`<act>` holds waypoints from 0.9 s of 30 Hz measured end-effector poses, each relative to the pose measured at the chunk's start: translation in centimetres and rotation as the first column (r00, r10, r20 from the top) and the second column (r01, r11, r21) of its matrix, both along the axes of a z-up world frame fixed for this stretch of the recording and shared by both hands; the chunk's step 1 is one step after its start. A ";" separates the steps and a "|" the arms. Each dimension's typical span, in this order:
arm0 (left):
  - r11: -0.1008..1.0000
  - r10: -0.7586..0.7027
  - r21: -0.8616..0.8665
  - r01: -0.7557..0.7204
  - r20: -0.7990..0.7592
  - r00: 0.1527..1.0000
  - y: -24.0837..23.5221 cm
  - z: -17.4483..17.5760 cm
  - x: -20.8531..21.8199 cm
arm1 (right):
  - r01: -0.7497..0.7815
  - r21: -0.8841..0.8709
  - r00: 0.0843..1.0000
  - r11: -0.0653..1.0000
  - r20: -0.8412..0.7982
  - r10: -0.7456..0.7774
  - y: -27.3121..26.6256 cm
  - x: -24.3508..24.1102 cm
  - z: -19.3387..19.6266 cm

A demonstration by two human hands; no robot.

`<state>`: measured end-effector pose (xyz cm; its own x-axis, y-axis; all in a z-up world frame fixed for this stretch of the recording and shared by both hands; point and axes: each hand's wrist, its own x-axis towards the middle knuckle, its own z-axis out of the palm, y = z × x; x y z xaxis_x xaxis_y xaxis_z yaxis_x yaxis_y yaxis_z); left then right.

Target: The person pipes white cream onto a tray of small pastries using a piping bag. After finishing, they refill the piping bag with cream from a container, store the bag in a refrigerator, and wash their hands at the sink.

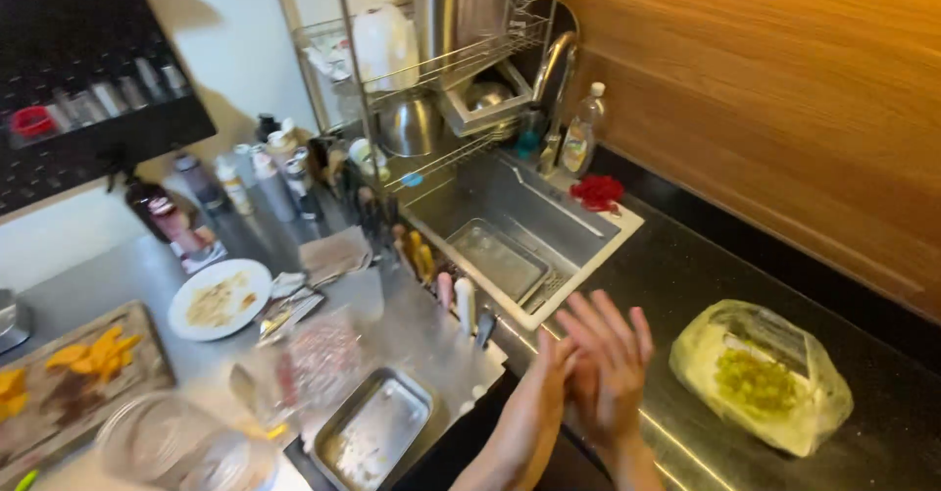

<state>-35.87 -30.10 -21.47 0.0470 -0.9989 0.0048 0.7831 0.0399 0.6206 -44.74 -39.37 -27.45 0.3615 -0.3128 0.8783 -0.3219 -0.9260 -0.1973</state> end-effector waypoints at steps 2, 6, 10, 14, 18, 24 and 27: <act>0.970 0.129 0.165 -0.177 0.267 0.955 -5.2 1.3 -1.0 | 0.169 0.340 0.985 0.925 -0.079 -0.151 -8.7 -3.6 -3.0; 0.950 0.276 0.134 -0.282 0.063 0.959 -14.7 0.5 4.7 | 0.469 0.782 0.879 0.411 -0.366 -0.305 -20.5 -6.0 -6.5; 0.836 0.436 0.220 -0.502 0.290 0.852 -24.7 -3.2 15.0 | 0.021 0.976 0.956 0.219 0.044 -0.289 -24.3 -2.7 -7.3; 0.841 0.354 0.148 -0.520 0.577 0.737 -38.6 -13.3 23.9 | -0.165 0.981 0.944 0.100 0.187 -0.271 -26.8 0.7 -11.7; 0.899 0.166 0.194 -0.392 0.678 0.716 -52.5 -22.3 29.0 | -0.307 0.942 0.915 -0.136 0.253 -0.315 -29.7 4.5 -10.6; 0.903 -0.292 0.366 -0.225 0.907 0.302 -57.8 -14.7 28.0 | -0.353 0.919 0.831 -0.173 0.223 -0.510 -37.7 8.6 -14.2; 0.993 0.013 0.031 -0.113 0.930 0.368 -57.8 -17.0 29.6 | -0.406 0.877 0.789 -0.259 0.192 -0.584 -39.2 9.7 -17.2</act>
<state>-6.25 -87.87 -38.46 0.1256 -0.9920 0.0147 -0.2887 -0.0224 0.9571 -35.01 -78.59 -44.69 0.0062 -0.8059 -0.5920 0.2127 0.5795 -0.7867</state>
